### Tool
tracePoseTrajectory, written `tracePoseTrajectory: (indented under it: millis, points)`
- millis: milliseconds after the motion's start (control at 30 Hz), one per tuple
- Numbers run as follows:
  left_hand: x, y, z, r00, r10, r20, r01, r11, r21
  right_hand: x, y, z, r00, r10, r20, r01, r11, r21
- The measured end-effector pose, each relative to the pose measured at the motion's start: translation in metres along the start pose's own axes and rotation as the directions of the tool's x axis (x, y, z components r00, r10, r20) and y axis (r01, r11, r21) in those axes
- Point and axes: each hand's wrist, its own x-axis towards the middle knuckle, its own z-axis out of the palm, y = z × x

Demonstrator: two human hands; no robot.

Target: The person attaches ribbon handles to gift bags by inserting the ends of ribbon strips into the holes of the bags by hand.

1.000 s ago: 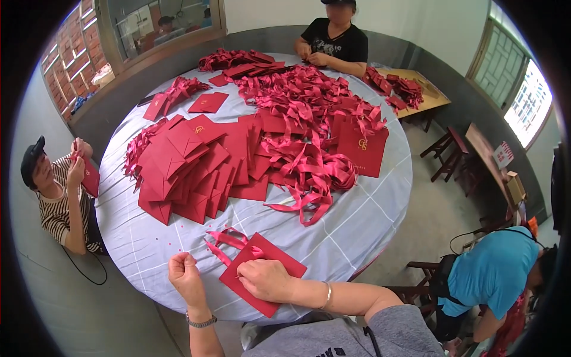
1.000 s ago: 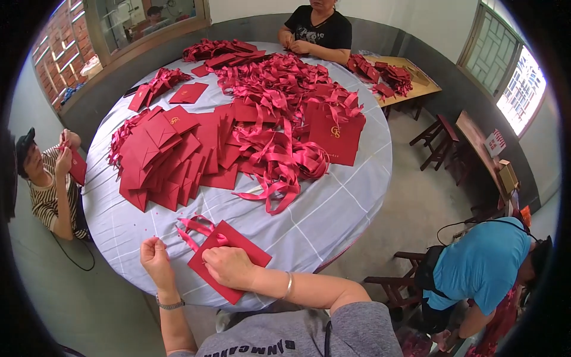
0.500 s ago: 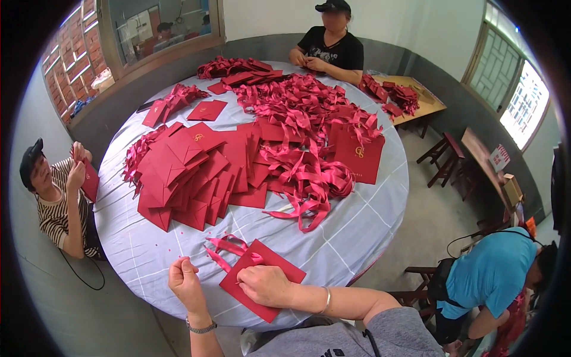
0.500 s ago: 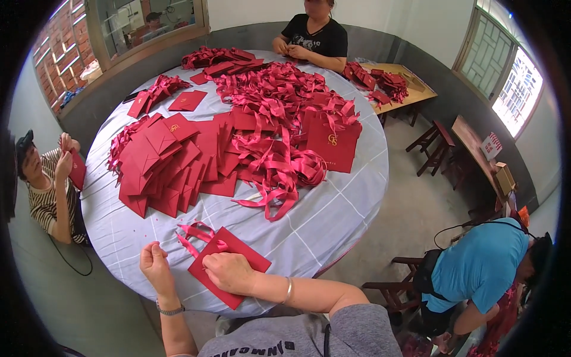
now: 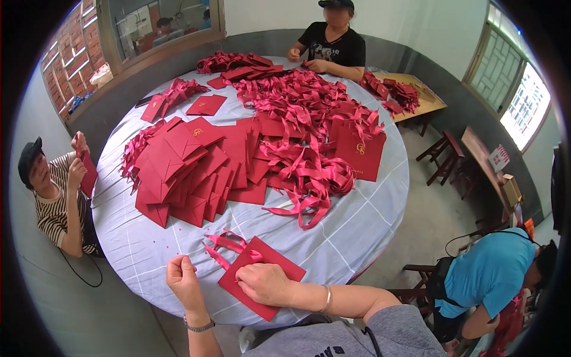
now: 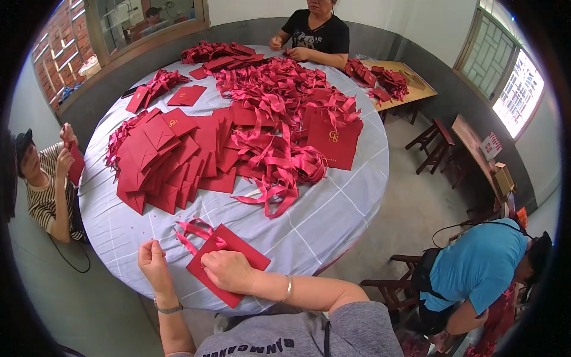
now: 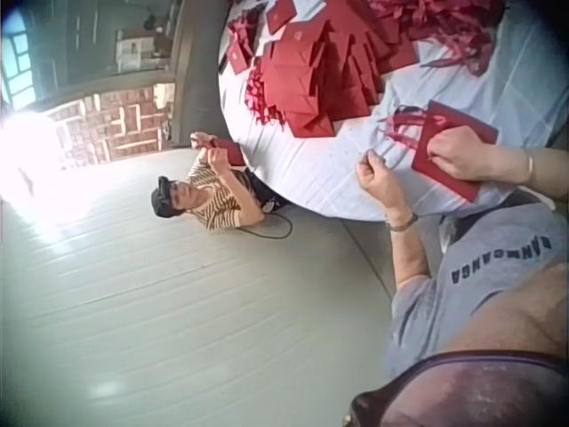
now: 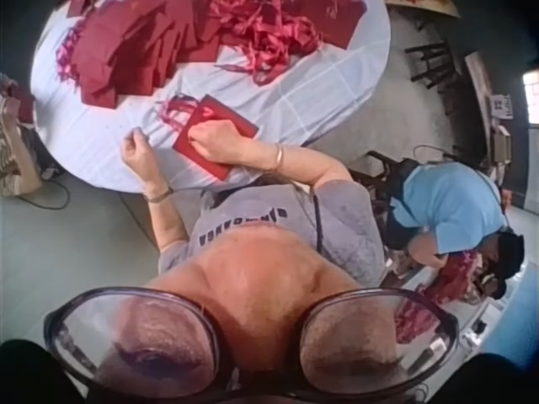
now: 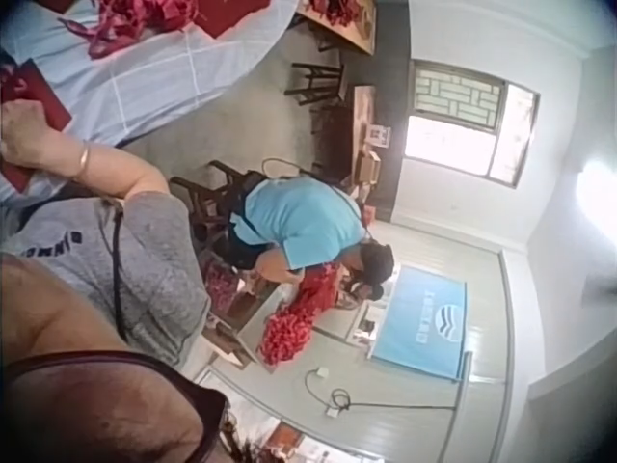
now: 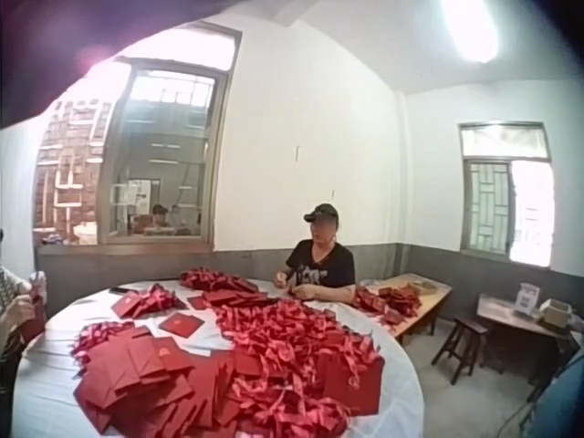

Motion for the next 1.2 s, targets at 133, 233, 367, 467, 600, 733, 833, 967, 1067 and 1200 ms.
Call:
tracePoseTrajectory:
  millis: [133,233,367,467,600,733,833,967,1067,1200]
  points:
    - [-0.002,0.012,0.003,0.998,-0.064,0.023,0.065,0.997,-0.042,0.000,0.000,-0.001,1.000,-0.015,-0.005,0.015,1.000,-0.001]
    - [0.000,0.008,0.000,0.997,-0.064,0.042,0.066,0.997,-0.034,0.002,-0.001,-0.002,0.999,-0.038,0.000,0.038,0.999,-0.006]
    - [0.002,0.010,0.000,0.997,-0.062,0.035,0.063,0.997,-0.033,0.004,0.000,0.001,1.000,-0.026,0.010,0.026,1.000,0.000]
    - [0.004,0.007,-0.001,0.998,-0.046,0.053,0.047,0.999,-0.018,0.005,0.001,0.002,0.999,-0.031,0.006,0.031,0.999,-0.010]
    - [0.002,0.011,0.003,0.997,-0.056,0.059,0.058,0.998,-0.038,0.002,0.000,-0.004,1.000,-0.013,-0.015,0.013,1.000,-0.021]
    - [-0.005,0.015,0.000,0.999,-0.051,0.009,0.051,0.987,-0.154,-0.004,-0.001,-0.001,1.000,-0.027,-0.009,0.027,1.000,-0.010]
    - [-0.008,0.012,-0.005,0.998,-0.057,0.008,0.057,0.974,-0.218,-0.005,-0.004,-0.004,1.000,-0.017,0.002,0.017,1.000,-0.009]
    - [-0.004,0.010,-0.008,0.969,-0.244,0.023,0.241,0.929,-0.281,0.002,0.001,0.005,1.000,-0.009,0.026,0.008,0.999,0.031]
    - [0.024,0.017,-0.008,0.847,-0.346,0.403,0.527,0.642,-0.557,0.010,-0.004,-0.005,0.998,-0.020,-0.058,0.022,0.999,0.047]
    - [0.036,0.026,0.007,0.817,-0.250,0.520,0.571,0.484,-0.663,0.016,-0.004,-0.012,0.998,0.058,0.005,-0.058,0.998,-0.011]
